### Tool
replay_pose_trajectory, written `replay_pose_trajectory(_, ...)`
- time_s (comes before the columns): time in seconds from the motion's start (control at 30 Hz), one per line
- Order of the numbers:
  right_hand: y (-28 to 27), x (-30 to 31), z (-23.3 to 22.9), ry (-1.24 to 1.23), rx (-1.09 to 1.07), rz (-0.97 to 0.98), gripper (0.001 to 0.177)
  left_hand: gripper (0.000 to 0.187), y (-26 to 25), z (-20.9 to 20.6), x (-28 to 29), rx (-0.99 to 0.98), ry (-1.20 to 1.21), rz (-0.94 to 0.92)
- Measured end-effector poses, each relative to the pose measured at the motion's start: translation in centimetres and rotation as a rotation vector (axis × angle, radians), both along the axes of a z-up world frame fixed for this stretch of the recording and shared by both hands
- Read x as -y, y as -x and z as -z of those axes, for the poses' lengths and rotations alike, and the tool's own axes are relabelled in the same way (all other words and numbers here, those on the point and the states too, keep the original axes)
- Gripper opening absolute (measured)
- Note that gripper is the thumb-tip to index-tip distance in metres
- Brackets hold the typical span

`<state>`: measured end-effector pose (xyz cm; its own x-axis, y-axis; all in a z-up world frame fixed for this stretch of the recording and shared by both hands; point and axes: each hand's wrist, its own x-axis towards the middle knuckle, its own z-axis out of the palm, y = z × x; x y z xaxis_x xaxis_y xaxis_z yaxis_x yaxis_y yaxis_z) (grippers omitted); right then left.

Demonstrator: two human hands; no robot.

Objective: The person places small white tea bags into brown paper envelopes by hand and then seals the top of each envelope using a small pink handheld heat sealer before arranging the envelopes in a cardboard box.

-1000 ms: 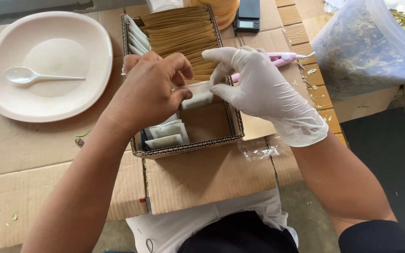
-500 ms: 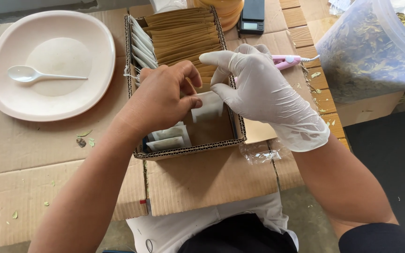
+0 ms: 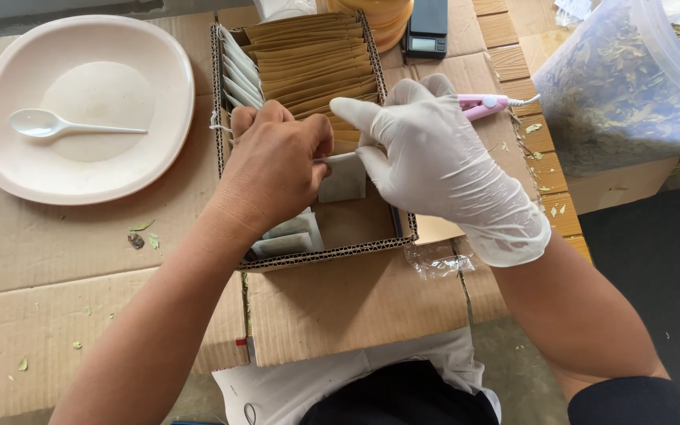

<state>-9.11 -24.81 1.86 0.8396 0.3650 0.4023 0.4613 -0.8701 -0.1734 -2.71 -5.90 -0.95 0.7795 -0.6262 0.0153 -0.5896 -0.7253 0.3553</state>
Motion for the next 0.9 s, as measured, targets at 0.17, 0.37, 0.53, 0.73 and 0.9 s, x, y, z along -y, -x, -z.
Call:
replay_pose_trajectory(0.17,0.2,-0.6,0.5,0.228,-0.034,0.059,0.061,0.014,0.1,0.3,-0.2,0.004,-0.067,-0.019)
replay_pose_trajectory(0.37,0.0,-1.2,1.3,0.596,-0.035,0.151,0.081,0.019,-0.3,1.3,0.0,0.105,-0.131,0.040)
replay_pose_trajectory(0.53,-0.7,-1.4,1.2,0.572,-0.173,0.148,0.090,0.016,-0.3,1.8,-0.1,0.083,-0.128,0.048)
replay_pose_trajectory(0.73,-0.7,-1.6,1.0,0.478,-0.292,0.131,0.101,0.030,-0.5,2.6,0.1,0.175,-0.248,0.087)
replay_pose_trajectory(0.9,-0.8,-1.4,1.9,0.459,-0.267,0.111,0.103,0.034,-0.9,2.9,0.8,0.128,-0.479,0.056)
